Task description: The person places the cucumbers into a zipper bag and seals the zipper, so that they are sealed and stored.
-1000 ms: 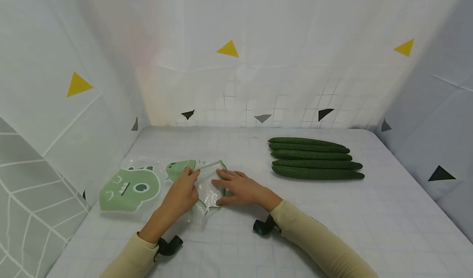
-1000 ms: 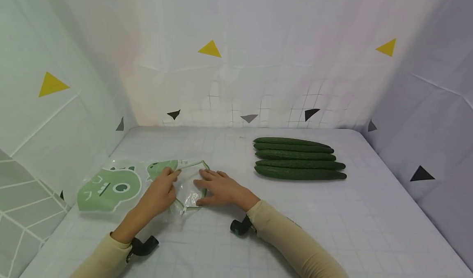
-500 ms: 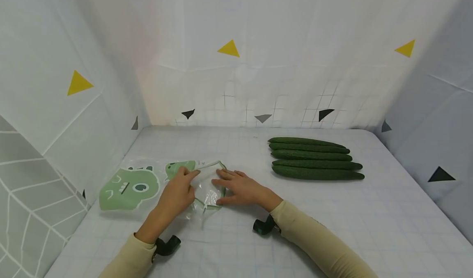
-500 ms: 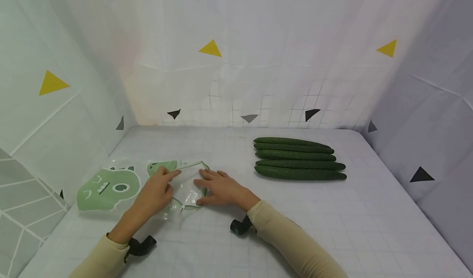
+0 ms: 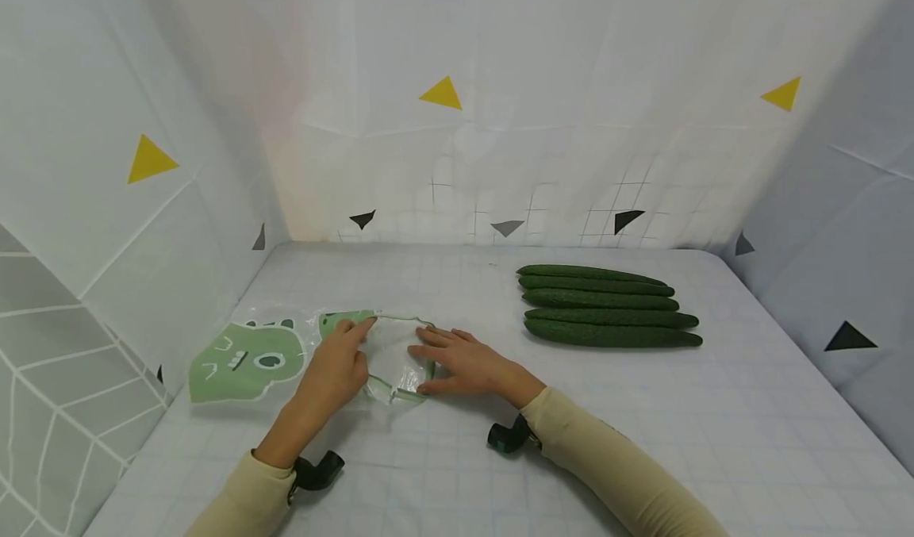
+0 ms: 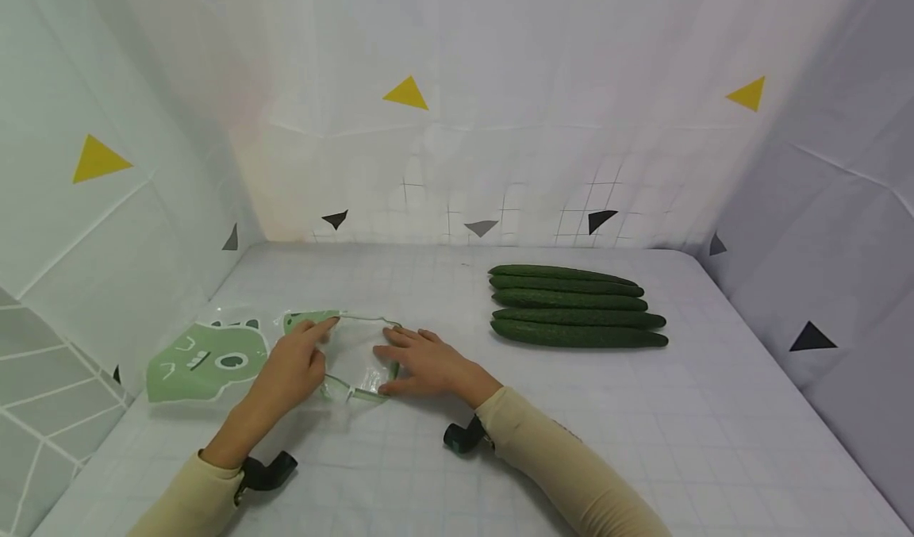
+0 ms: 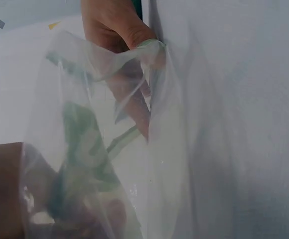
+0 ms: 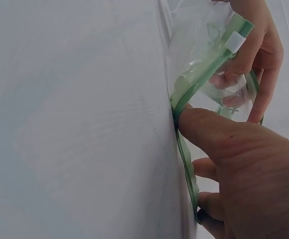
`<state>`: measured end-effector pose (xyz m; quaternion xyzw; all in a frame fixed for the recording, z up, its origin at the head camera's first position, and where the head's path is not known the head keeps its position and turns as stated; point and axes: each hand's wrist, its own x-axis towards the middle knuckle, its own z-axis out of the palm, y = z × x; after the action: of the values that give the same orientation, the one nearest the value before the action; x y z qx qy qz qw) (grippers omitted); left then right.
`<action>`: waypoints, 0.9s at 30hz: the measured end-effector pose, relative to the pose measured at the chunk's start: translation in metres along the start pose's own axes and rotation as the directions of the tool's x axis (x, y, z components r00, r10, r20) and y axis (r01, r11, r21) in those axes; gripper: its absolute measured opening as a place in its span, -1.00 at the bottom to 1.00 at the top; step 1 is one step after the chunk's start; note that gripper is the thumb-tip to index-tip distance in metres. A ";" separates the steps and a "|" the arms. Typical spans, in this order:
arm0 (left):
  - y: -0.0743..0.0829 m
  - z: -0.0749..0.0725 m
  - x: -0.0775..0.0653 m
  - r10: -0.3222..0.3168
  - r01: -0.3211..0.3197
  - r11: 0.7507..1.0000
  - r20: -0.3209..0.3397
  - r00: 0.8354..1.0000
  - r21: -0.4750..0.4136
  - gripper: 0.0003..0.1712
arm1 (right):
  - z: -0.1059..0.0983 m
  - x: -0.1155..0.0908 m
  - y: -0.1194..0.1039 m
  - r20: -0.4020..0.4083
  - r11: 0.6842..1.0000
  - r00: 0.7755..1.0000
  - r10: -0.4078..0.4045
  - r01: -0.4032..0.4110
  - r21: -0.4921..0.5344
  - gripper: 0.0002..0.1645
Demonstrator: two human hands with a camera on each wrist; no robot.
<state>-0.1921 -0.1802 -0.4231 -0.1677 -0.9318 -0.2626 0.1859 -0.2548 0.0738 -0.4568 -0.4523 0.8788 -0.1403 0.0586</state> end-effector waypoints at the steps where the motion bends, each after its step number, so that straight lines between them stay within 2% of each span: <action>1: 0.000 0.000 0.000 0.002 -0.002 1.000 -0.003 1.000 -0.016 -0.35 | 0.000 0.000 0.000 0.002 1.000 1.000 0.001 -0.001 0.003 -0.14; 5: -0.001 0.001 0.000 0.002 -0.001 0.996 0.009 1.000 -0.093 -0.35 | -0.001 0.000 0.000 0.009 0.999 1.000 0.006 -0.006 0.032 -0.14; 11: -0.003 0.000 0.000 -0.060 0.074 0.967 0.067 0.996 -0.243 -0.35 | -0.001 0.000 0.001 0.014 0.998 1.000 0.012 -0.013 0.054 -0.14; 17: -0.002 0.003 0.001 -0.020 0.030 0.985 0.060 0.998 -0.170 -0.36 | -0.001 0.001 0.002 0.013 0.999 1.000 0.022 -0.022 0.048 -0.13; 21: -0.002 0.003 0.000 0.000 0.003 0.991 0.022 1.000 -0.132 -0.36 | -0.001 0.002 0.001 0.011 0.998 1.000 0.029 -0.030 0.047 -0.12; 24: -0.001 0.004 -0.001 -0.013 0.014 0.992 0.013 1.000 -0.126 -0.36 | -0.001 0.002 0.001 0.008 1.000 1.000 0.019 -0.019 0.025 -0.12; 27: -0.001 0.007 -0.001 -0.035 0.041 0.989 0.047 0.998 -0.139 -0.36 | -0.003 0.000 0.002 -0.027 1.000 1.000 -0.007 0.007 -0.002 -0.16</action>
<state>-0.1939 -0.1771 -0.4296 -0.1682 -0.9181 -0.3269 0.1480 -0.2566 0.0758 -0.4548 -0.4536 0.8780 -0.1459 0.0457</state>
